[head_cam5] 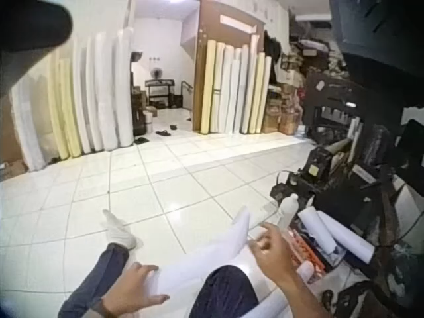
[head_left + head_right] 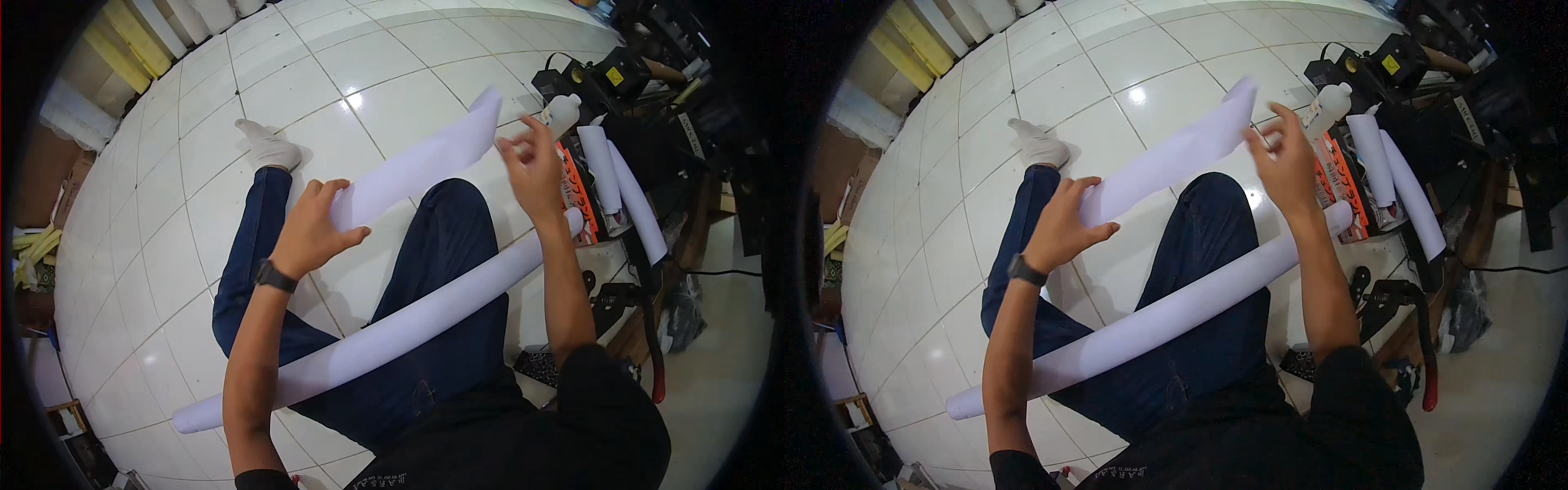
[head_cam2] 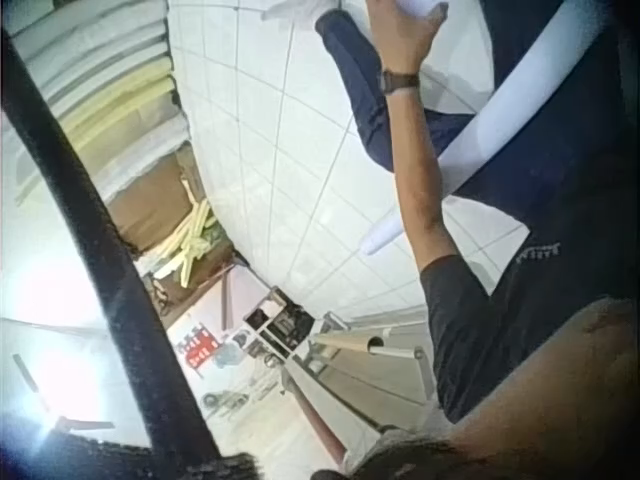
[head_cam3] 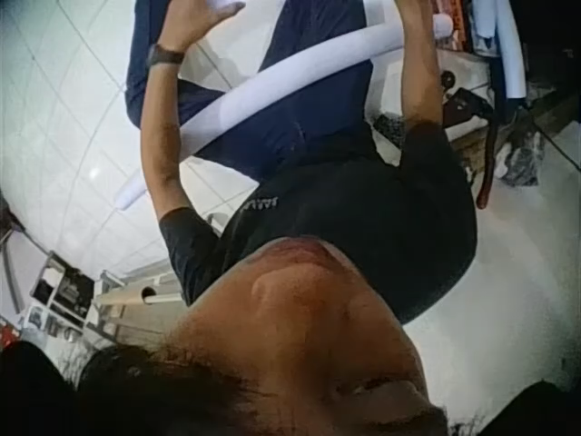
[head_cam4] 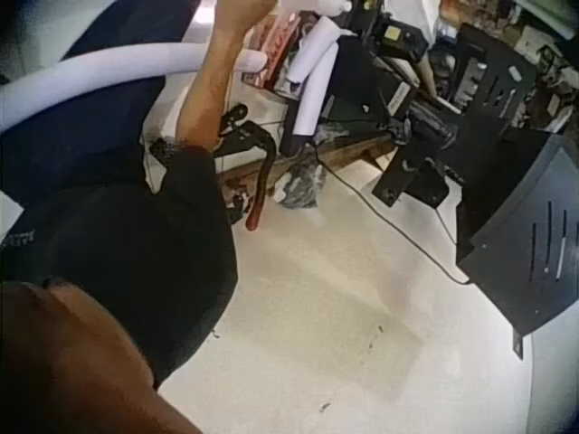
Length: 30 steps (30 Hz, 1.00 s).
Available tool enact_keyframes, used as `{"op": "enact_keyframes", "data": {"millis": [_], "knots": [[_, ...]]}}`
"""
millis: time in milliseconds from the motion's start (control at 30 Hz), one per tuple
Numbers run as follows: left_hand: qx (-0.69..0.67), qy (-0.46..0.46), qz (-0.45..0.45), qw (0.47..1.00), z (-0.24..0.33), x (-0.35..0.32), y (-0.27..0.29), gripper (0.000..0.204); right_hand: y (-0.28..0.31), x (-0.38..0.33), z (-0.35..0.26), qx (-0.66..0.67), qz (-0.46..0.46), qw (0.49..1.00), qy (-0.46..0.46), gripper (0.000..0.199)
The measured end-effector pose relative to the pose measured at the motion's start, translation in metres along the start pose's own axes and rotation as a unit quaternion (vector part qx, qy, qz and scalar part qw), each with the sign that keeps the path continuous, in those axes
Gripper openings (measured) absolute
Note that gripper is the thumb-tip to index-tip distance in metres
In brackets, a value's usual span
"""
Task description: The recorder uses a grommet press to punch holes in a banner, then rolls it up and secures it with paper strips and tape.
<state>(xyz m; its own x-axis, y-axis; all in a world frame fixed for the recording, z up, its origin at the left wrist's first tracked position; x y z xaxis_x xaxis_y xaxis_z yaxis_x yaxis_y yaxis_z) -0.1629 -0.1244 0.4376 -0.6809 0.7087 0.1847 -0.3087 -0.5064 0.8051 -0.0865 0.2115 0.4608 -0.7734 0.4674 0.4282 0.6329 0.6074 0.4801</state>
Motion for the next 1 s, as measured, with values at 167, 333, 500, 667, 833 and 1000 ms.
{"op": "enact_keyframes", "data": {"millis": [167,333,500,667,833,1000], "knots": [[0.165,0.126,-0.121,0.971,-0.084,-0.023,-0.071,0.08,0.065,-0.102,0.086,-0.008,0.208,0.959,-0.19,0.02],[0.112,0.167,-0.113,0.973,-0.131,-0.045,-0.099,0.087,0.104,-0.185,0.19,-0.278,0.038,0.872,-0.401,0.031],[0.011,0.188,-0.117,0.975,-0.165,-0.049,-0.086,0.083,0.089,-0.196,0.237,-0.403,-0.071,0.881,-0.235,0.046],[-0.08,0.201,-0.122,0.969,-0.18,-0.051,-0.086,0.067,0.09,-0.209,0.238,-0.374,-0.037,0.911,-0.169,0.049],[0.08,0.252,-0.056,0.963,-0.16,-0.029,-0.1,0.07,0.114,-0.226,0.235,-0.453,-0.051,0.831,-0.317,0.036],[0.048,0.259,0.085,0.961,-0.152,-0.015,-0.103,0.056,0.134,-0.235,0.222,-0.435,-0.102,0.834,-0.324,0.039]]}}
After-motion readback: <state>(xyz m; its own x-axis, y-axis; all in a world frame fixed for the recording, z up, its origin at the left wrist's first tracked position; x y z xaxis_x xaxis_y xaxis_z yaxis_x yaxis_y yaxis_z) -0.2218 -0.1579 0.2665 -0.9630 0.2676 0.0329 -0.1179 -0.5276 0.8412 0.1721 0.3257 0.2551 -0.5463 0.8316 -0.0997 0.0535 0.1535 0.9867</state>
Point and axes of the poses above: each hand's wrist, its own x-axis towards the middle knuckle, its own y-axis out of the back of the hand, z = x × y, the point moved 2 cm from there along x, towards the middle knuckle, and after that the axes turned 10 degrees about -y, right-handed, at the moved point
